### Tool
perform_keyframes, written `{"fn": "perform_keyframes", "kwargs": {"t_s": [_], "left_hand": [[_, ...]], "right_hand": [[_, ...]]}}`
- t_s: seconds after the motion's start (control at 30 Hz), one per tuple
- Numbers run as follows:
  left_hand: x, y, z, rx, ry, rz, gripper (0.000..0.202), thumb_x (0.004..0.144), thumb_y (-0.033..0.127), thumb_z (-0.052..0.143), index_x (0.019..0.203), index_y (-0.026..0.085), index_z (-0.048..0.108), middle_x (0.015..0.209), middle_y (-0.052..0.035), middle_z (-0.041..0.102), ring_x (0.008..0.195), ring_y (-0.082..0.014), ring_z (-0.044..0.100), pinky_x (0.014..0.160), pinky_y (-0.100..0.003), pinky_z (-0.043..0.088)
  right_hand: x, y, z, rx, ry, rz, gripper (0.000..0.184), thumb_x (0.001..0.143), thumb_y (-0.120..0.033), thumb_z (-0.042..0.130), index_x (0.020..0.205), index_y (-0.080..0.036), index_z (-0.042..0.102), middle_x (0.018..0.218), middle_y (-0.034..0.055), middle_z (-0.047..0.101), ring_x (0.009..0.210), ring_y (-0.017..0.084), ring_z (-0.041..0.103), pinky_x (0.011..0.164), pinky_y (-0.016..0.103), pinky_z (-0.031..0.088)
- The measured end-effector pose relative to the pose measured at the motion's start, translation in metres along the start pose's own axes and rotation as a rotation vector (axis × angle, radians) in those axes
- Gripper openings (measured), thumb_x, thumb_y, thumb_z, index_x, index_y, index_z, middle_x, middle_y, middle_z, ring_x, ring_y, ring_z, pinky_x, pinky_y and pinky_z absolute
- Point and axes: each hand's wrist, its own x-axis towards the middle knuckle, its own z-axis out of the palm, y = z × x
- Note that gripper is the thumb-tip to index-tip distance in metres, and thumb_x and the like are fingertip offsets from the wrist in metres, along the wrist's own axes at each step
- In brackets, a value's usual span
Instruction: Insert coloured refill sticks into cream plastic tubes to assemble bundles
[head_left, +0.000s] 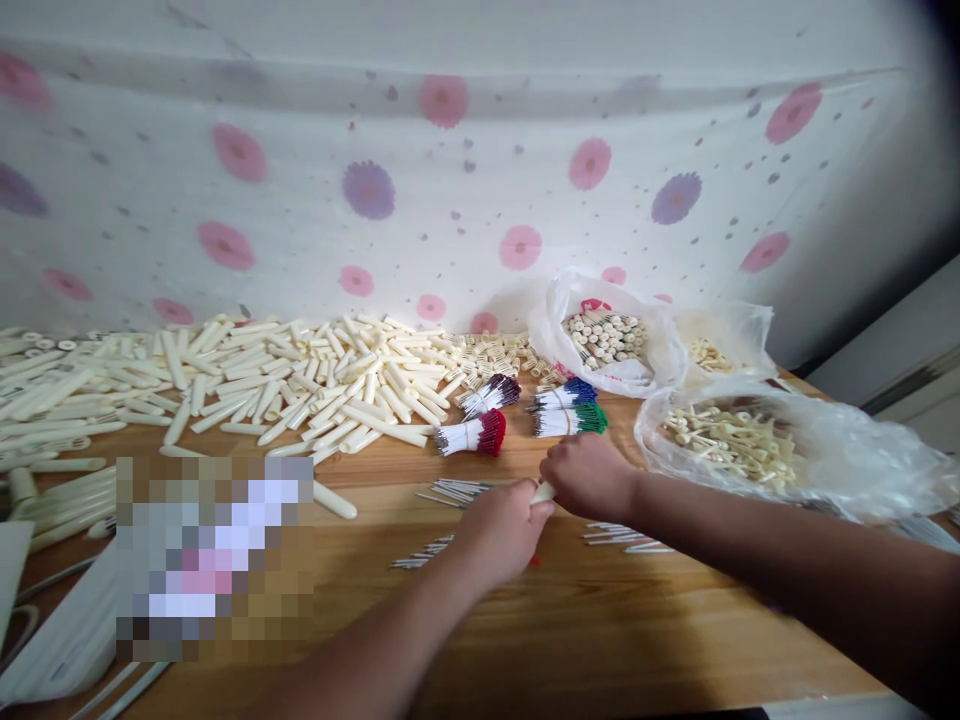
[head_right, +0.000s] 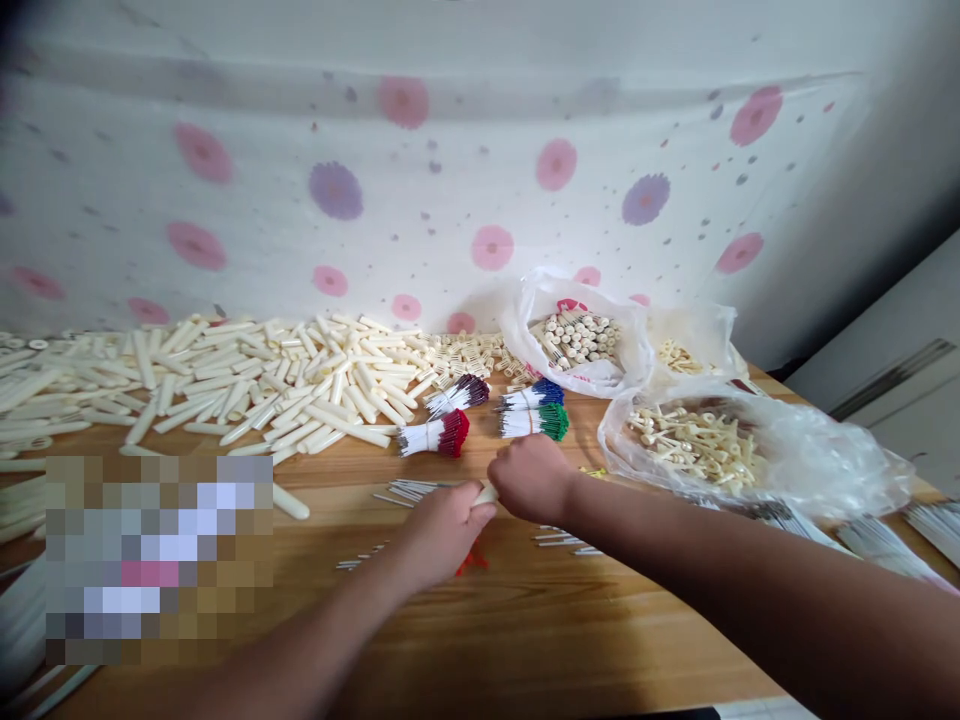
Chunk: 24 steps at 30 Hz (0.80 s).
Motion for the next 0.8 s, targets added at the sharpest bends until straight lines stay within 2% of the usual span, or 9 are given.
{"fn": "perform_keyframes", "kwargs": {"t_s": [0.07,0.1,0.17,0.27,0.3,0.37,0.53,0.63,0.8], "left_hand": [[-0.002,0.002,0.003,0.154,0.064,-0.051,0.028,0.087,0.039,0.043,0.09,0.018,0.061,0.079,-0.0098,0.069,0.073,-0.0255,0.063,0.061,-0.03,0.04],[-0.003,0.003,0.003,0.19,0.086,-0.062,0.028,0.087,0.04,0.043,0.092,0.019,0.061,0.079,-0.0101,0.068,0.073,-0.026,0.063,0.062,-0.031,0.04],[-0.004,0.003,0.0,0.136,0.092,-0.032,0.028,0.088,0.039,0.042,0.092,0.018,0.06,0.079,-0.0086,0.068,0.072,-0.0241,0.062,0.062,-0.03,0.039],[-0.002,-0.001,-0.007,-0.134,0.019,0.099,0.028,0.09,0.037,0.038,0.089,0.017,0.058,0.079,-0.0047,0.066,0.071,-0.0183,0.059,0.058,-0.025,0.038],[-0.001,-0.003,-0.008,-0.197,-0.009,0.133,0.029,0.091,0.037,0.036,0.087,0.017,0.057,0.079,-0.004,0.066,0.07,-0.0171,0.058,0.057,-0.024,0.037],[0.002,-0.005,-0.008,-0.188,-0.018,0.127,0.03,0.091,0.037,0.036,0.085,0.016,0.057,0.078,-0.0043,0.066,0.07,-0.0172,0.058,0.056,-0.024,0.036],[0.001,-0.002,0.0,0.214,0.081,-0.057,0.031,0.09,0.041,0.039,0.093,0.018,0.06,0.079,-0.0105,0.069,0.072,-0.0262,0.064,0.06,-0.031,0.04],[0.0,0.002,0.002,0.325,0.082,-0.089,0.033,0.09,0.042,0.038,0.097,0.019,0.06,0.079,-0.0124,0.069,0.073,-0.0293,0.066,0.062,-0.034,0.043],[0.003,0.001,-0.001,0.347,0.14,-0.096,0.033,0.09,0.043,0.038,0.096,0.019,0.06,0.077,-0.0121,0.069,0.072,-0.0291,0.066,0.06,-0.033,0.042]], "right_hand": [[0.003,0.0,-0.002,0.023,-0.119,0.023,0.018,0.075,-0.031,0.059,0.077,-0.015,0.069,0.077,0.0122,0.07,0.065,0.021,0.062,0.055,0.027,0.032],[0.003,0.001,-0.003,0.022,-0.108,0.01,0.018,0.074,-0.031,0.06,0.076,-0.015,0.069,0.075,0.0118,0.07,0.064,0.021,0.062,0.055,0.026,0.032],[0.001,0.005,-0.004,-0.009,0.058,-0.045,0.017,0.079,-0.027,0.056,0.078,-0.015,0.068,0.076,0.0107,0.069,0.067,0.02,0.061,0.056,0.027,0.031],[-0.005,0.011,-0.002,-0.088,0.397,-0.131,0.027,0.089,-0.02,0.042,0.077,-0.015,0.065,0.077,0.0096,0.066,0.073,0.019,0.059,0.058,0.03,0.029],[-0.005,0.012,-0.001,-0.103,0.437,-0.142,0.029,0.09,-0.02,0.04,0.075,-0.015,0.065,0.075,0.0094,0.066,0.073,0.019,0.058,0.058,0.03,0.029],[-0.002,0.012,0.002,-0.101,0.383,-0.134,0.029,0.089,-0.021,0.042,0.072,-0.015,0.064,0.071,0.0091,0.066,0.068,0.019,0.058,0.056,0.03,0.028],[0.012,0.008,0.003,-0.044,0.062,-0.095,0.016,0.078,-0.022,0.053,0.079,-0.015,0.067,0.078,0.0106,0.07,0.067,0.022,0.064,0.053,0.027,0.032],[0.016,0.006,0.001,-0.041,0.019,-0.101,0.017,0.077,-0.024,0.055,0.08,-0.015,0.069,0.079,0.0113,0.071,0.069,0.025,0.066,0.053,0.027,0.036],[0.019,0.009,-0.005,-0.046,0.045,-0.112,0.018,0.079,-0.026,0.053,0.078,-0.015,0.068,0.076,0.0108,0.07,0.068,0.024,0.066,0.054,0.027,0.037]]}}
